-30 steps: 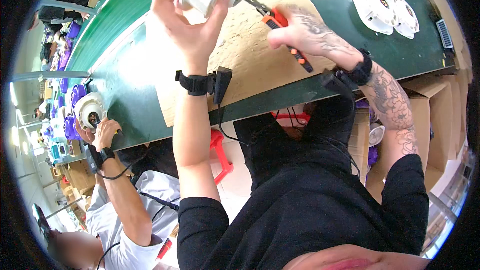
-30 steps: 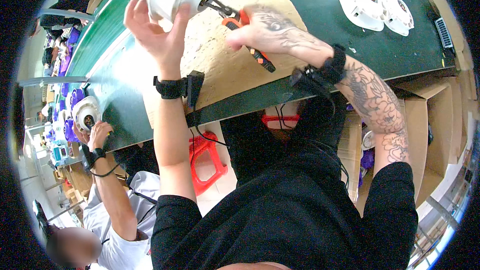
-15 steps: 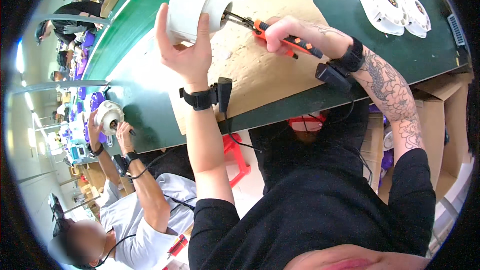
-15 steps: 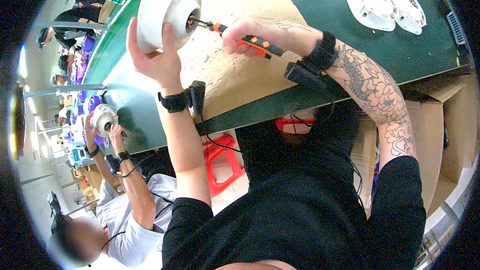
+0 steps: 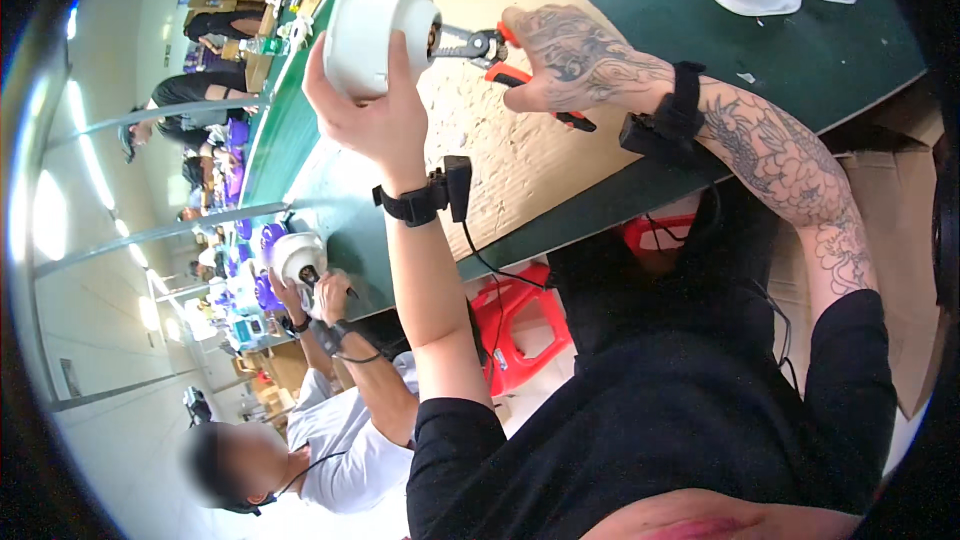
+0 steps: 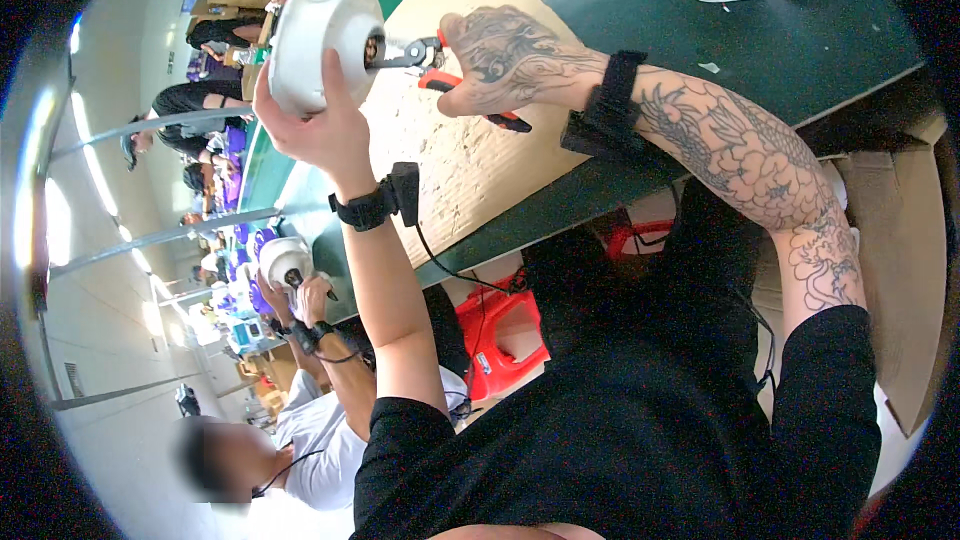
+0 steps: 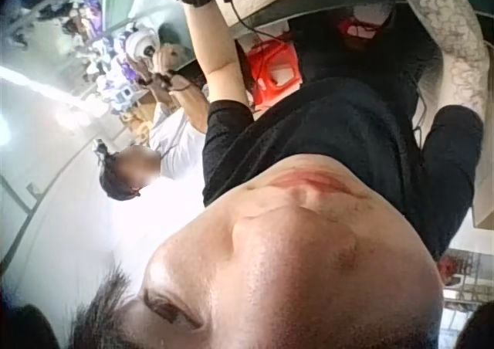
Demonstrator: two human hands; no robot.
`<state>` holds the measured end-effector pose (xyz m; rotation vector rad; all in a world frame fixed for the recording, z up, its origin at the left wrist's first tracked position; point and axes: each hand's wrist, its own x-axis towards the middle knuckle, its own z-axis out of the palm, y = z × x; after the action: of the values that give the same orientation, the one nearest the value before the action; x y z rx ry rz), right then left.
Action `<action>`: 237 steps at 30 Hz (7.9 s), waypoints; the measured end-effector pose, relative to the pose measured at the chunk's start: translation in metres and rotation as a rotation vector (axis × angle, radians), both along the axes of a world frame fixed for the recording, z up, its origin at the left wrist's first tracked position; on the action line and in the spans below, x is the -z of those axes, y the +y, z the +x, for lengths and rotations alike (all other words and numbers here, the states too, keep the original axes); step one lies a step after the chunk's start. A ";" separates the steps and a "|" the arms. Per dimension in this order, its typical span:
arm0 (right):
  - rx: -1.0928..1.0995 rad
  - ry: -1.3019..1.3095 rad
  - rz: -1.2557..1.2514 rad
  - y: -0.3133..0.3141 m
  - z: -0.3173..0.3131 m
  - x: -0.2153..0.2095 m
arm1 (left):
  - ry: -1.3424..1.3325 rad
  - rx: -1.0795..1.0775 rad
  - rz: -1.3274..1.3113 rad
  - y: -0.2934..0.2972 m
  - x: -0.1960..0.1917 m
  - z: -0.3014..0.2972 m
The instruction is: The person uses pliers to manipulate wires inside white plastic fan housings on a workbench. They repeatedly insert and adjust components within the central hub of the housings, handling them one at a time.
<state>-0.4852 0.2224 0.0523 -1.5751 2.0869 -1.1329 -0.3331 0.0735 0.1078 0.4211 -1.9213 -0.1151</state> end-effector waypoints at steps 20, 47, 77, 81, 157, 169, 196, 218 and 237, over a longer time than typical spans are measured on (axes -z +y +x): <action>-0.095 -0.174 0.107 0.008 0.001 -0.003 | -0.099 0.098 0.246 0.014 -0.024 -0.004; -0.978 -1.726 0.290 0.008 0.001 0.013 | 0.189 0.280 0.240 -0.002 -0.001 0.010; -0.710 -1.328 0.090 0.012 0.009 0.022 | 0.296 0.205 0.423 0.021 0.008 -0.006; -0.247 -0.435 0.274 0.018 0.006 -0.008 | 0.160 0.145 -0.017 0.013 0.007 -0.004; -0.245 -0.584 0.303 0.017 0.000 -0.016 | 0.311 0.122 0.490 0.017 0.033 -0.028; -0.347 -0.602 0.237 0.016 0.000 -0.010 | 0.340 0.214 0.526 0.017 0.031 -0.022; -0.416 -0.713 0.277 0.023 0.002 -0.011 | 0.327 0.161 0.644 0.027 0.018 -0.025; -0.394 -0.719 0.217 0.030 0.001 -0.020 | 0.233 0.097 0.464 0.020 0.033 -0.022; -0.960 -1.790 0.278 0.013 0.011 0.019 | 0.450 0.330 0.745 0.052 0.008 -0.023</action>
<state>-0.4746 0.2356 0.0338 -0.5577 0.1996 -0.9952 -0.3558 0.1252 0.0998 0.5051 -1.4312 -1.0719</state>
